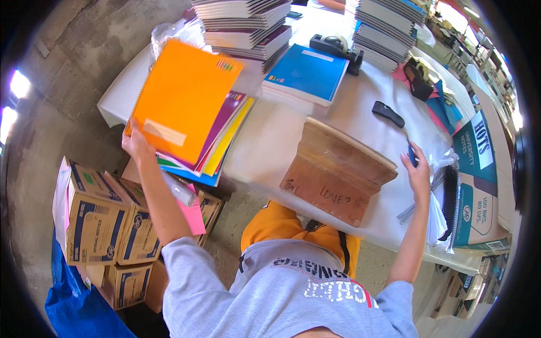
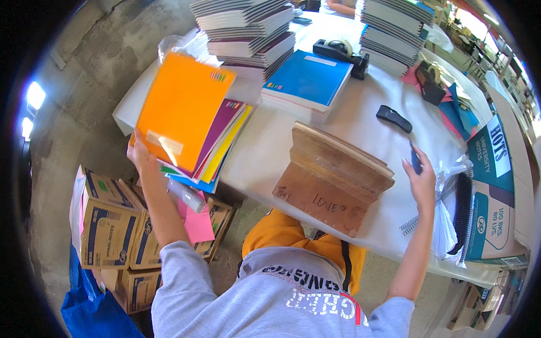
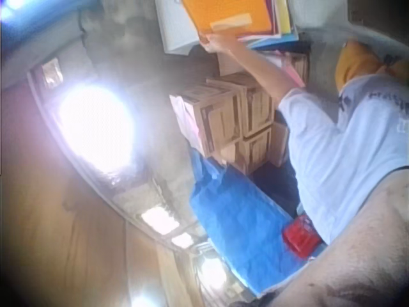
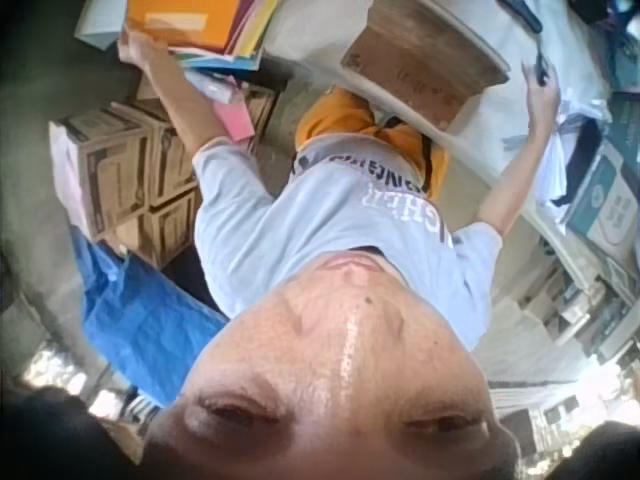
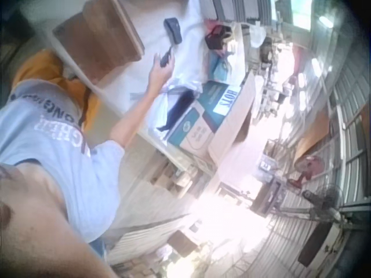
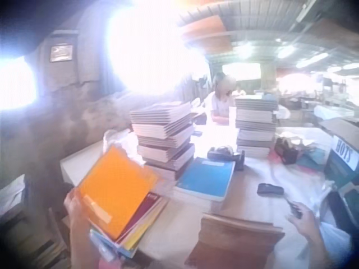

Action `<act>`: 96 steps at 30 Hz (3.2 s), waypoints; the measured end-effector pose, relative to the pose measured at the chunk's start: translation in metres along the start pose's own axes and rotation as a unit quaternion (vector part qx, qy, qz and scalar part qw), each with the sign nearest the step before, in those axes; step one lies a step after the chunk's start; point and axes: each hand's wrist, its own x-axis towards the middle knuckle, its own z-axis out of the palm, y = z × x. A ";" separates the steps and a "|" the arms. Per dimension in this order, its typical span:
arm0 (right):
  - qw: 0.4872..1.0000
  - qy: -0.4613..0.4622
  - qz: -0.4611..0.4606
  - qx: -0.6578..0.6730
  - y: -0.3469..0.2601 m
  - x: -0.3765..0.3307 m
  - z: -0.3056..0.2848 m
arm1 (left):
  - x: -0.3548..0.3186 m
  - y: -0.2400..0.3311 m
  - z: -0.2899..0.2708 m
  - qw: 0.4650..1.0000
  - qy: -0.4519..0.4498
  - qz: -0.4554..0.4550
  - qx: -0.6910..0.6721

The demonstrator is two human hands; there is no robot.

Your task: The person assembles spiral notebooks by placing covers and paper onto a wooden jig, threading a metal spiral through the punched holes, trimming the spiral with pliers, and stacking the completed notebooks.

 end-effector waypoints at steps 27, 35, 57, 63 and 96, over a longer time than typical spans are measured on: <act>0.901 -0.201 0.281 0.263 -0.066 0.189 0.193 | -0.173 -0.126 0.250 0.847 -0.402 0.040 0.345; 0.821 -0.174 0.343 0.420 -0.056 0.195 0.174 | -0.174 -0.130 0.237 0.819 -0.425 0.173 0.346; 0.997 0.022 0.068 -0.012 -0.086 0.172 0.170 | -0.191 -0.103 0.239 0.752 -0.484 0.137 0.426; 0.991 0.011 -0.016 -0.132 -0.107 0.157 0.173 | -0.191 -0.104 0.240 0.743 -0.482 0.116 0.451; 0.926 -0.133 0.115 0.335 -0.114 0.193 0.124 | -0.189 -0.083 0.246 0.709 -0.521 0.104 0.463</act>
